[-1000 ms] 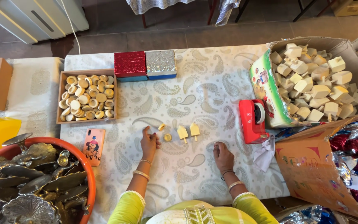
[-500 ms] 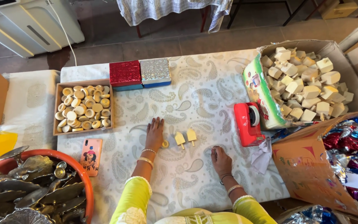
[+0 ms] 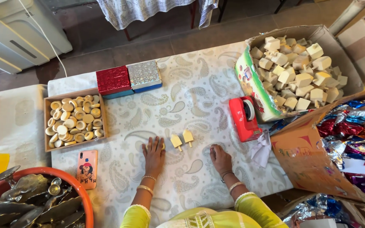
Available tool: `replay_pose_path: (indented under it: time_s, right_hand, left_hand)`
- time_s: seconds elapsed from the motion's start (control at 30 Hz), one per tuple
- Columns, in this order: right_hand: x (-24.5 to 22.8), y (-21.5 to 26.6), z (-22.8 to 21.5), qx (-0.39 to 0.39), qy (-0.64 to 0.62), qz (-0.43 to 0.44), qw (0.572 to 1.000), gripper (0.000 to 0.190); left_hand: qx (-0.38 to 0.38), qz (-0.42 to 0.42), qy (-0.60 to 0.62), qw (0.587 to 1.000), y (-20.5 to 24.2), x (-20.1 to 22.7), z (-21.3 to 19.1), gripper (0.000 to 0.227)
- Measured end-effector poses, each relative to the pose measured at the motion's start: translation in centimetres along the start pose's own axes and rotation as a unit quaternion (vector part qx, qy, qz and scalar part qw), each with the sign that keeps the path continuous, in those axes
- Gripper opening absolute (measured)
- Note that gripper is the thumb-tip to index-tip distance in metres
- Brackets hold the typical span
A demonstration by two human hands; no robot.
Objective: Wrap small wooden items in foil and decorative paper and organize them into boxes.
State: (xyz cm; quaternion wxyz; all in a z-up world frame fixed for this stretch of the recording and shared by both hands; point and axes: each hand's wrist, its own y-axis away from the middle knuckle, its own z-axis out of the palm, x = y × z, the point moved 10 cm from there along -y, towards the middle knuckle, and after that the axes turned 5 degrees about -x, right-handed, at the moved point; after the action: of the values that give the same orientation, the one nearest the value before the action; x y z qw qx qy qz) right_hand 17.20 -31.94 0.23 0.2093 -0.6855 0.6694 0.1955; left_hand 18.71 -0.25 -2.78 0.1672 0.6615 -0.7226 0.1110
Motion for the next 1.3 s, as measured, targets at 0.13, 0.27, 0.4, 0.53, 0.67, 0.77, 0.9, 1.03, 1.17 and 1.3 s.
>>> replay_pose_path:
  time_s: [0.13, 0.27, 0.4, 0.53, 0.67, 0.77, 0.9, 1.03, 1.17, 1.3]
  right_hand:
    - [-0.1, 0.0, -0.2, 0.004, 0.001, -0.004, 1.0, 0.013]
    - [-0.3, 0.2, -0.2, 0.006, 0.001, -0.013, 1.0, 0.012]
    - [-0.4, 0.2, -0.4, 0.015, -0.005, -0.024, 1.0, 0.012]
    - [-0.6, 0.2, -0.6, 0.015, -0.006, -0.02, 1.0, 0.012]
    - [-1.1, 0.2, -1.2, 0.023, -0.017, -0.022, 0.999, 0.01]
    - [-1.0, 0.0, -1.2, 0.022, -0.018, -0.019, 0.999, 0.01]
    - [-0.7, -0.1, -0.9, 0.013, -0.014, -0.009, 1.0, 0.01]
    - [-0.6, -0.1, -0.7, 0.014, -0.014, -0.014, 1.0, 0.01]
    - [-0.5, 0.0, -0.7, 0.013, -0.021, -0.017, 1.0, 0.009]
    - [-0.2, 0.1, -0.5, 0.011, -0.018, -0.014, 1.0, 0.01]
  left_hand:
    - [0.011, 0.004, 0.022, 1.0, -1.5, 3.2, -3.6, 0.072]
    - [0.006, 0.131, 0.033, 0.991, -2.2, 9.5, -2.5, 0.072]
    - [-0.05, 0.1, 0.025, 0.993, -3.4, 9.0, 1.0, 0.074]
    - [0.04, 0.142, -0.052, 0.988, -6.1, 5.7, 2.0, 0.065]
    - [-0.008, 0.072, -0.003, 0.997, -8.0, 4.4, -0.6, 0.072]
    - [-0.014, 0.054, -0.026, 0.998, -7.9, 7.2, -2.8, 0.075]
    - [0.055, 0.168, 0.009, 0.984, -6.2, 14.2, -2.5, 0.08]
    - [-0.045, 0.165, 0.014, 0.985, -5.9, 15.1, 2.0, 0.075]
    - [-0.037, 0.195, -0.088, 0.976, -6.7, 14.5, 2.5, 0.065]
    - [-0.031, 0.166, -0.07, 0.983, -7.8, 14.6, 1.3, 0.065]
